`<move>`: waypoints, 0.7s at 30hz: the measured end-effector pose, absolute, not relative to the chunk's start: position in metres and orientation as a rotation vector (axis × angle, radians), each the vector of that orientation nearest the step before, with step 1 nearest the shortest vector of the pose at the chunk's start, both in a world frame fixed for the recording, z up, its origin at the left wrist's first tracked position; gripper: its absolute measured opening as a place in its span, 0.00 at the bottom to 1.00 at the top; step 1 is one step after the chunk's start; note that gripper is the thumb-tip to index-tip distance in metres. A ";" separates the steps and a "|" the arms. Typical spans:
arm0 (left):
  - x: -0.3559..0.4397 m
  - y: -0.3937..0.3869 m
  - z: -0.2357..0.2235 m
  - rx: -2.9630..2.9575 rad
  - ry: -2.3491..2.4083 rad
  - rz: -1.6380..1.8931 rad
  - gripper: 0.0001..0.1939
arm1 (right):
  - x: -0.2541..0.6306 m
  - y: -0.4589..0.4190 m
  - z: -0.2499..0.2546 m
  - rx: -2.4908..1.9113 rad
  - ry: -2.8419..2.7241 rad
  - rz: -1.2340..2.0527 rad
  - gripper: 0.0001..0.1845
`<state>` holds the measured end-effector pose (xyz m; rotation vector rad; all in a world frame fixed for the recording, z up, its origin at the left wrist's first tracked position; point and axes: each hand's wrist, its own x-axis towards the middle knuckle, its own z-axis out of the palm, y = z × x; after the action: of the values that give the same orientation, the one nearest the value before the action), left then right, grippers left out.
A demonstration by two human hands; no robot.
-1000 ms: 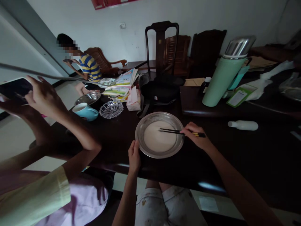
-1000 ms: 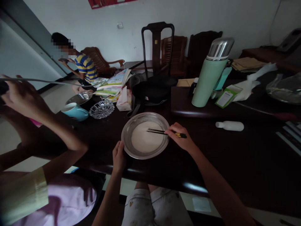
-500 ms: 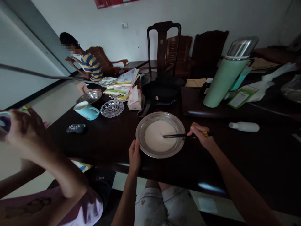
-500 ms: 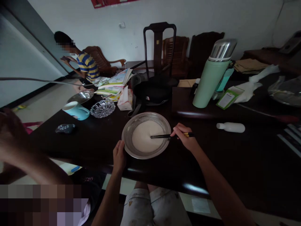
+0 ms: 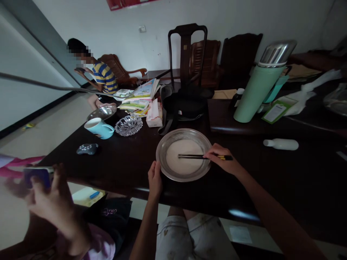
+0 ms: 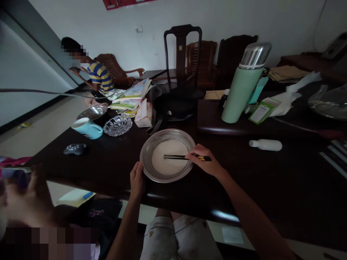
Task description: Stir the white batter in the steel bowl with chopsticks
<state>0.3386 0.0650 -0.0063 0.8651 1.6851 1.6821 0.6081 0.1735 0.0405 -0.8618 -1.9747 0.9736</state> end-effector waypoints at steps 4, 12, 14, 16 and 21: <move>0.339 0.065 -0.006 0.874 1.692 1.680 0.23 | 0.611 0.174 0.042 -0.953 -1.825 0.902 0.21; 0.339 0.065 -0.004 0.878 1.704 1.684 0.23 | 0.608 0.173 0.045 -0.895 -1.968 0.892 0.15; 0.339 0.065 -0.005 0.877 1.724 1.695 0.22 | 0.611 0.175 0.044 -0.956 -1.844 0.889 0.19; 0.338 0.064 -0.005 0.873 1.740 1.702 0.21 | 0.614 0.175 0.043 -0.978 -1.729 0.953 0.24; 0.337 0.064 -0.004 0.867 1.793 1.684 0.20 | 0.608 0.173 0.043 -0.848 -1.963 0.969 0.18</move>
<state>0.3368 0.0640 -0.0042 0.8669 1.7932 1.6844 0.6083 0.1732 0.0427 -0.8478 -1.9632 0.9694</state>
